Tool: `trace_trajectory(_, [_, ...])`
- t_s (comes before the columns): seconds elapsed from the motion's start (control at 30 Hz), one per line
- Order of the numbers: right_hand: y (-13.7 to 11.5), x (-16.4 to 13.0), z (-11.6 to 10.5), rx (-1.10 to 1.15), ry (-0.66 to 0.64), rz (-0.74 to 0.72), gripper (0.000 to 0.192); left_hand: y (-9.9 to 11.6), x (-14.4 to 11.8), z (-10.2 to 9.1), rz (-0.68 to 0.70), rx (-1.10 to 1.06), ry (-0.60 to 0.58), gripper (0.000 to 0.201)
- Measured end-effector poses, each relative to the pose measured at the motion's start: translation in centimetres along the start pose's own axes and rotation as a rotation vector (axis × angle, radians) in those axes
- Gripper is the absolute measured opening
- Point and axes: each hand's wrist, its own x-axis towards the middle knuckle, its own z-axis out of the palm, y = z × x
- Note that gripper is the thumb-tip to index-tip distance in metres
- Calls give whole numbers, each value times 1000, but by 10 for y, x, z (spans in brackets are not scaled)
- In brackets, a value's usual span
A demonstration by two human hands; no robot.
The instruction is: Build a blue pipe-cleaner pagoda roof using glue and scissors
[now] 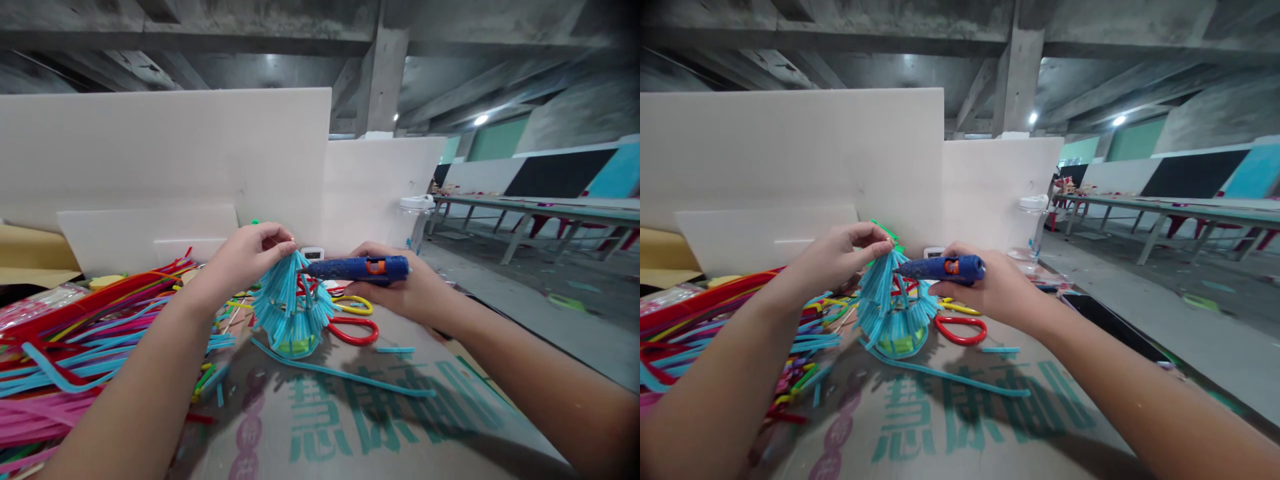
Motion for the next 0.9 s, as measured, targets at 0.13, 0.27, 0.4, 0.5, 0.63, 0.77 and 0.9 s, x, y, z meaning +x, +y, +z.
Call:
trace_trajectory(0.13, [4, 0, 0, 28, -93, -51, 37, -4, 1, 0, 6, 3, 1, 25])
trace_trajectory(0.27, [5, -2, 1, -23, -129, -77, 41, -5, 1, 1, 17, 1, -3, 25])
trace_trajectory(0.4, [2, -2, 0, -38, -142, -73, 40, -6, 2, 2, 11, 3, -6, 26])
trace_trajectory(0.5, [1, -2, -1, -64, -133, -76, 41, -7, 2, 2, 10, 3, -6, 28])
trace_trajectory(0.63, [3, -3, -1, -94, -118, -92, 40, -8, 3, 2, 19, 0, -15, 30])
trace_trajectory(0.77, [2, -4, -1, -97, -113, -90, 41, -8, 3, 1, 7, 9, -18, 29])
trace_trajectory(0.9, [0, -3, -1, -102, -110, -78, 39, -9, 2, 2, 6, 6, -20, 31])
